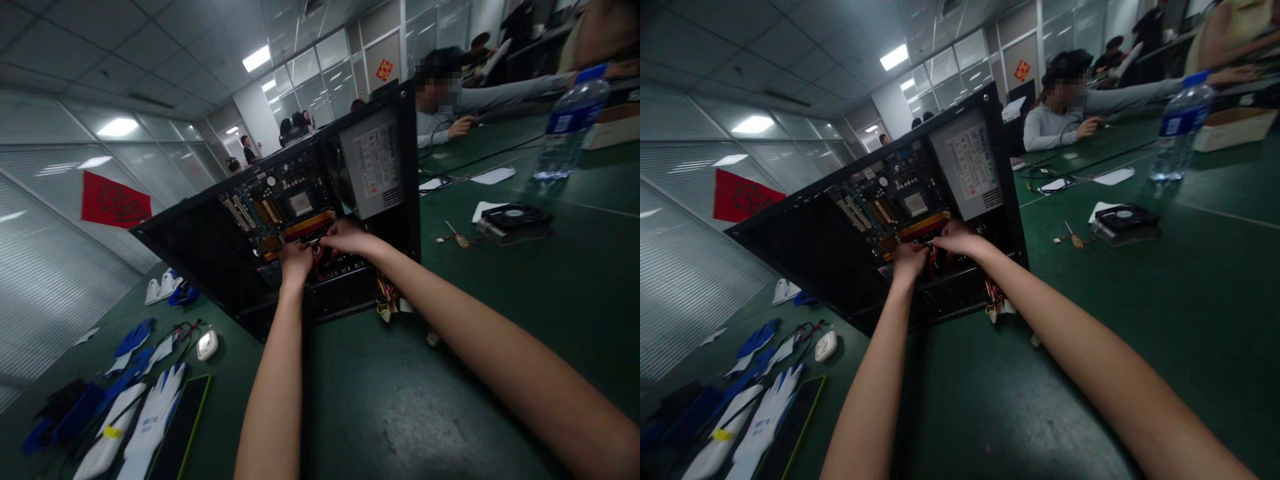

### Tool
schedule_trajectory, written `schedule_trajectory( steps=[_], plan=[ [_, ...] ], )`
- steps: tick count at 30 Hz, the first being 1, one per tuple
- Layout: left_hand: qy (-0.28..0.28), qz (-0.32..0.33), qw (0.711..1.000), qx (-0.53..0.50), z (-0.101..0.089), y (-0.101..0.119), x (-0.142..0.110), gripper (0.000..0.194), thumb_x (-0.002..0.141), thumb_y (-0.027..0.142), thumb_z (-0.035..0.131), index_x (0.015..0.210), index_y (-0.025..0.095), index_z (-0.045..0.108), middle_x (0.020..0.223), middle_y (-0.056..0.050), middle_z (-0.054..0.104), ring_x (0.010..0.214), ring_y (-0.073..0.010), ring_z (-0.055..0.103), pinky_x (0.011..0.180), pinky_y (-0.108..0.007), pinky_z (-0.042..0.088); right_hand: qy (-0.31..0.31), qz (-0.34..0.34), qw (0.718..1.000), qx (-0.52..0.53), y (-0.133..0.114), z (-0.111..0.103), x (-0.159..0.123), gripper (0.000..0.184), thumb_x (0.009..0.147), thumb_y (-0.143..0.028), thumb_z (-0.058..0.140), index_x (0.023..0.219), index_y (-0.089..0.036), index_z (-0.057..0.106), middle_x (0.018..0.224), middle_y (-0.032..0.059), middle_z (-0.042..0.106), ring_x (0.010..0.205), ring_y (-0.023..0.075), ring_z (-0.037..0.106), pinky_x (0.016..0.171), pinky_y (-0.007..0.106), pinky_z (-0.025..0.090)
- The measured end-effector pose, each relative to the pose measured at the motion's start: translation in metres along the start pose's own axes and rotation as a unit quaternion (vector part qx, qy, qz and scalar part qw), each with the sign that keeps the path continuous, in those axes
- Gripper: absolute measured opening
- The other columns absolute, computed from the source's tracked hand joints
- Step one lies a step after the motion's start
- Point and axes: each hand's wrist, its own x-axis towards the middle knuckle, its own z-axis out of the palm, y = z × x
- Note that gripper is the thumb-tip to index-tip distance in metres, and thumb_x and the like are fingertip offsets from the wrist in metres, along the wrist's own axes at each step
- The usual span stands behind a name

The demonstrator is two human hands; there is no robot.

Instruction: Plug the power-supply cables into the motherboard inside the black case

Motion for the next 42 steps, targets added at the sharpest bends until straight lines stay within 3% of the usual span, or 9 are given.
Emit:
schedule_trajectory(
  steps=[20, 29, 37, 42],
  plan=[
    [0.006, 0.004, 0.999, 0.044, 0.001, 0.0, -0.002, 0.019, 0.084, 0.018, 0.062, 0.087, 0.014, 0.08, 0.085, -0.012, 0.078, 0.087, -0.021, 0.072, 0.07, -0.022, 0.046, -0.005, -0.03, 1.0, -0.01, 0.009, 0.004, 0.007, 0.025, 0.081, -0.023, 0.067, 0.059, -0.016, 0.056, 0.046, 0.0004, 0.057, 0.045, 0.0118, 0.056, 0.044, 0.02, 0.036],
    [0.004, 0.02, 0.997, 0.072, 0.004, 0.002, 0.006, 0.02, 0.083, 0.021, 0.062, 0.087, 0.011, 0.08, 0.086, -0.015, 0.077, 0.084, -0.0232, 0.073, 0.065, -0.024, 0.045, -0.009, -0.03, 0.999, -0.039, 0.009, 0.004, 0.009, 0.023, 0.084, -0.025, 0.066, 0.065, -0.015, 0.06, 0.05, -0.0002, 0.058, 0.049, 0.012, 0.058, 0.044, 0.02, 0.034],
    [-0.014, 0.044, 0.998, 0.038, -0.002, 0.001, -0.005, 0.024, 0.088, 0.02, 0.058, 0.094, 0.012, 0.079, 0.092, -0.013, 0.078, 0.086, -0.0206, 0.072, 0.069, -0.022, 0.047, -0.003, -0.042, 0.994, -0.105, 0.015, 0.007, 0.014, 0.022, 0.092, -0.027, 0.058, 0.073, -0.016, 0.061, 0.065, 0.0032, 0.062, 0.061, 0.0156, 0.06, 0.054, 0.024, 0.039],
    [-0.029, 0.062, 0.997, 0.021, -0.004, -0.004, -0.011, 0.023, 0.086, 0.014, 0.059, 0.097, 0.014, 0.078, 0.093, -0.013, 0.078, 0.087, -0.0218, 0.072, 0.07, -0.023, 0.047, -0.024, -0.027, 0.996, -0.086, 0.013, 0.006, 0.012, 0.017, 0.095, -0.025, 0.054, 0.083, -0.016, 0.062, 0.076, 0.0058, 0.068, 0.065, 0.0172, 0.063, 0.055, 0.024, 0.041]
  ],
)
